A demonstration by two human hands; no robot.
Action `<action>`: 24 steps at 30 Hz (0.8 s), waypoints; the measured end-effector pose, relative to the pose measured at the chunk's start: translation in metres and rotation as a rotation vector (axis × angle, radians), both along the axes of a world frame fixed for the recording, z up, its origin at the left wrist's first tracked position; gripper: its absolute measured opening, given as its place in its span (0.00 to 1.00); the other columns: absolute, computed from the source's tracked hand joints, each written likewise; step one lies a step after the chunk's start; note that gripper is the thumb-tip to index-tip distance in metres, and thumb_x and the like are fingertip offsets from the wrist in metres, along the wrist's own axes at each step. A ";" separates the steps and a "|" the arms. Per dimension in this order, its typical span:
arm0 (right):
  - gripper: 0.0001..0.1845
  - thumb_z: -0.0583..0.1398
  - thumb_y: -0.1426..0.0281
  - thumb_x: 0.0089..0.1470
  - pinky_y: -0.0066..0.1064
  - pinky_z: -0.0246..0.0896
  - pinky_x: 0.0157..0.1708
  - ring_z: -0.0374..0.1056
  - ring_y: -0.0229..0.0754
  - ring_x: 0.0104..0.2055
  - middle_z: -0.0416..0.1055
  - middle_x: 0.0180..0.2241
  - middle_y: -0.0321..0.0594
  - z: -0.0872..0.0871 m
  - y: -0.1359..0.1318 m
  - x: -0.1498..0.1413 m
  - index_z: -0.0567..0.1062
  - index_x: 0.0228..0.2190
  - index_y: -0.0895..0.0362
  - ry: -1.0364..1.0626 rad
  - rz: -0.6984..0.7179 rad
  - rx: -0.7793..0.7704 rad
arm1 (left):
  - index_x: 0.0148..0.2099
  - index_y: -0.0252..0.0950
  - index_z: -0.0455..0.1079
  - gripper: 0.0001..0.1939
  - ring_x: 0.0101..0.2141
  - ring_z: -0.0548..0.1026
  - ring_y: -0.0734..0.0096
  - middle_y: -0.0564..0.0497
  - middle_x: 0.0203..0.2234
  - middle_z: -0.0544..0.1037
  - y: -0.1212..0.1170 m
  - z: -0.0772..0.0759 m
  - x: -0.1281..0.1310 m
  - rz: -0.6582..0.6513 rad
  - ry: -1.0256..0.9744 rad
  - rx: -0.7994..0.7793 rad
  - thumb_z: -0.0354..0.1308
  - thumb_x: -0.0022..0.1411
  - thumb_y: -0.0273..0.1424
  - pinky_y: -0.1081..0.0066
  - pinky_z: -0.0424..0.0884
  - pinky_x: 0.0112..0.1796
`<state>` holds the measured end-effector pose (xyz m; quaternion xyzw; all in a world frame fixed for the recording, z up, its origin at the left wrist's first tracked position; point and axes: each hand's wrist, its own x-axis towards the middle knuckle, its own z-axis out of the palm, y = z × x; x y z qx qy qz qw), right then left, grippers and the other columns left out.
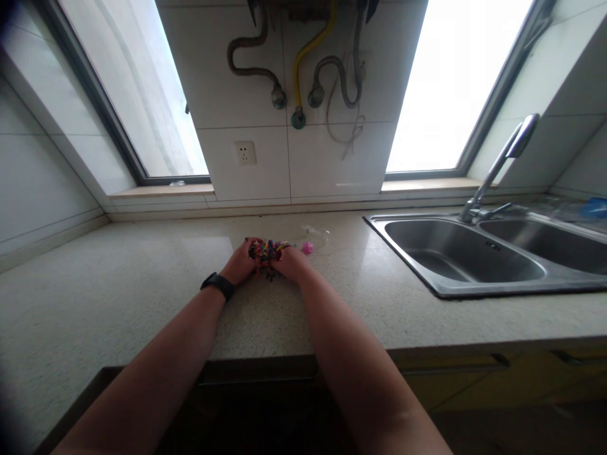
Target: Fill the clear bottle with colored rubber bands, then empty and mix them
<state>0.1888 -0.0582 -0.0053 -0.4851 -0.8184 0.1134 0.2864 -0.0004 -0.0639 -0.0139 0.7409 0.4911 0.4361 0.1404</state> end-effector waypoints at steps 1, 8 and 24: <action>0.13 0.61 0.65 0.51 0.28 0.58 0.33 0.71 0.43 0.35 0.77 0.33 0.42 -0.001 0.000 0.000 0.76 0.39 0.57 0.003 0.006 0.013 | 0.52 0.34 0.66 0.25 0.42 0.76 0.61 0.43 0.43 0.77 0.000 0.000 0.000 0.013 0.007 -0.001 0.63 0.51 0.25 0.63 0.71 0.46; 0.15 0.59 0.65 0.53 0.28 0.59 0.35 0.72 0.43 0.38 0.77 0.37 0.41 -0.002 0.001 0.000 0.75 0.43 0.55 0.031 0.046 0.036 | 0.50 0.34 0.67 0.17 0.44 0.75 0.61 0.43 0.43 0.77 0.000 0.003 0.002 0.030 0.032 0.002 0.56 0.57 0.25 0.62 0.70 0.48; 0.17 0.57 0.63 0.58 0.31 0.61 0.47 0.71 0.45 0.48 0.77 0.44 0.46 0.000 -0.001 -0.002 0.74 0.48 0.55 0.038 0.036 0.036 | 0.52 0.32 0.69 0.17 0.48 0.72 0.58 0.40 0.46 0.75 0.006 -0.001 0.002 0.024 0.069 0.016 0.51 0.62 0.27 0.58 0.66 0.53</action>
